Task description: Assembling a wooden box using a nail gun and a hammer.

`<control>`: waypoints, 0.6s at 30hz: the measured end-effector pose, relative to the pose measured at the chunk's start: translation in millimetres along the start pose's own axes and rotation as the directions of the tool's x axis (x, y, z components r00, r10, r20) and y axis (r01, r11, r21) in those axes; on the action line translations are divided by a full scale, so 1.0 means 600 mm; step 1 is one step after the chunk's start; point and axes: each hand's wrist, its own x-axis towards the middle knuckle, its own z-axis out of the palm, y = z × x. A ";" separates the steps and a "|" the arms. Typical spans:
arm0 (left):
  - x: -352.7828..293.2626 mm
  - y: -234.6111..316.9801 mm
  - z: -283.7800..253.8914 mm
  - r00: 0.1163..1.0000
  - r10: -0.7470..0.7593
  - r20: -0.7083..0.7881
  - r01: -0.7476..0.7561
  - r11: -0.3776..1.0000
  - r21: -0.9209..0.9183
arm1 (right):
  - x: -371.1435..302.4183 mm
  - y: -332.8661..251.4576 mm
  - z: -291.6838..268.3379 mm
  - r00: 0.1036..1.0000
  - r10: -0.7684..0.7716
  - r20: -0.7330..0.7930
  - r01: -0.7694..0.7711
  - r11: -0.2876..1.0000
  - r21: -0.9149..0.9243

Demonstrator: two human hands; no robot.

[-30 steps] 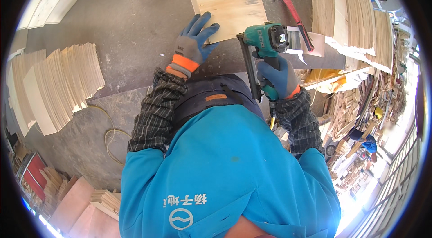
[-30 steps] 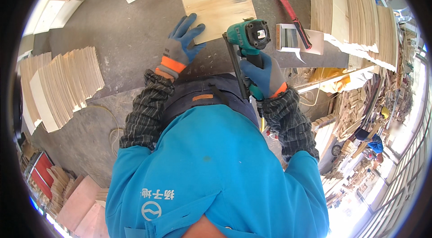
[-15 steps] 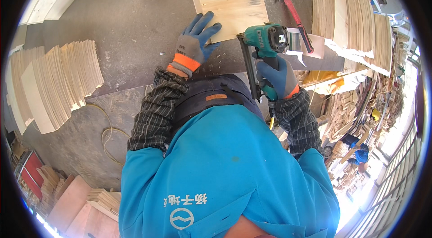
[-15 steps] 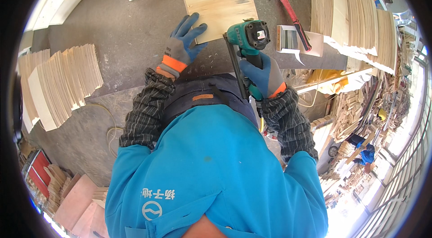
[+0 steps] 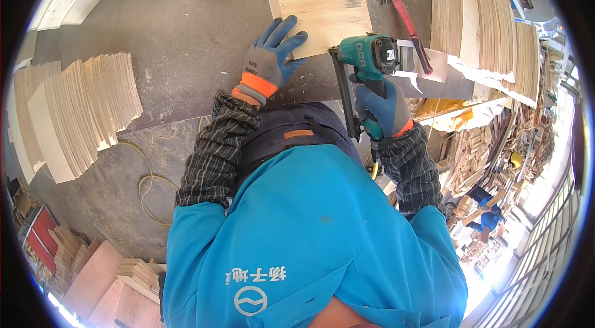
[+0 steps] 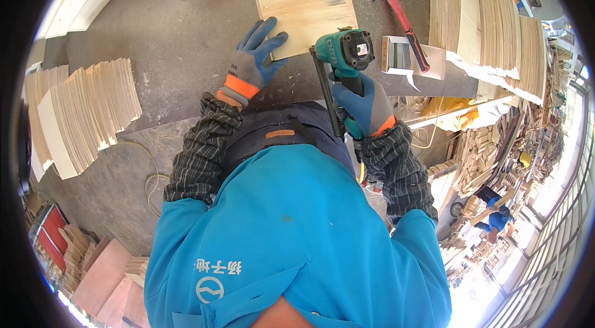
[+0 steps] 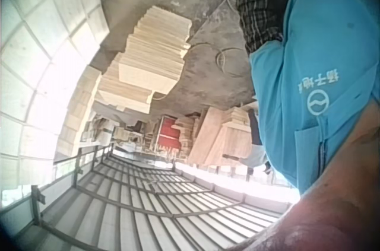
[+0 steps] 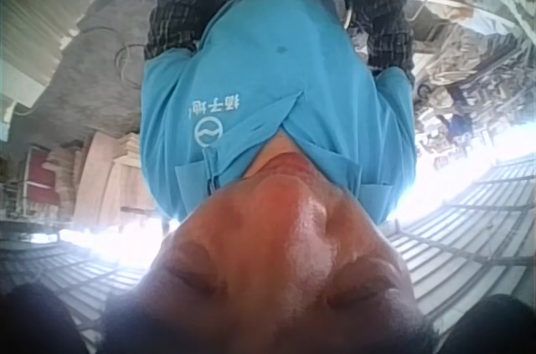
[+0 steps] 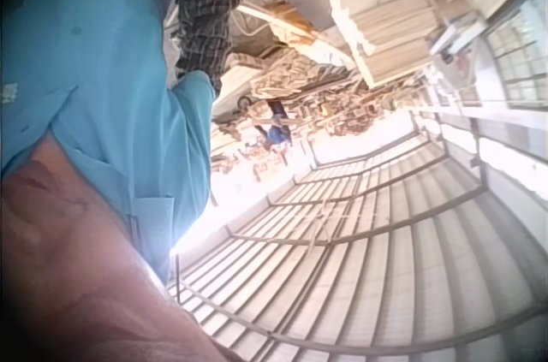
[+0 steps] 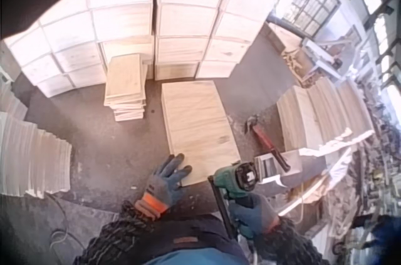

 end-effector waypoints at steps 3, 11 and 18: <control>0.002 0.000 -0.001 1.000 -0.009 0.017 0.009 1.000 -0.001 | -0.005 0.000 0.003 0.998 -0.061 -0.007 0.061 0.998 -0.005; 0.001 0.002 0.004 1.000 -0.020 0.009 0.020 1.000 -0.001 | -0.015 -0.017 0.023 0.999 -0.016 0.040 0.015 1.000 0.024; 0.007 0.012 -0.003 0.999 0.029 -0.018 -0.028 0.999 0.026 | 0.004 0.003 0.024 0.995 -0.045 0.084 0.044 0.999 0.015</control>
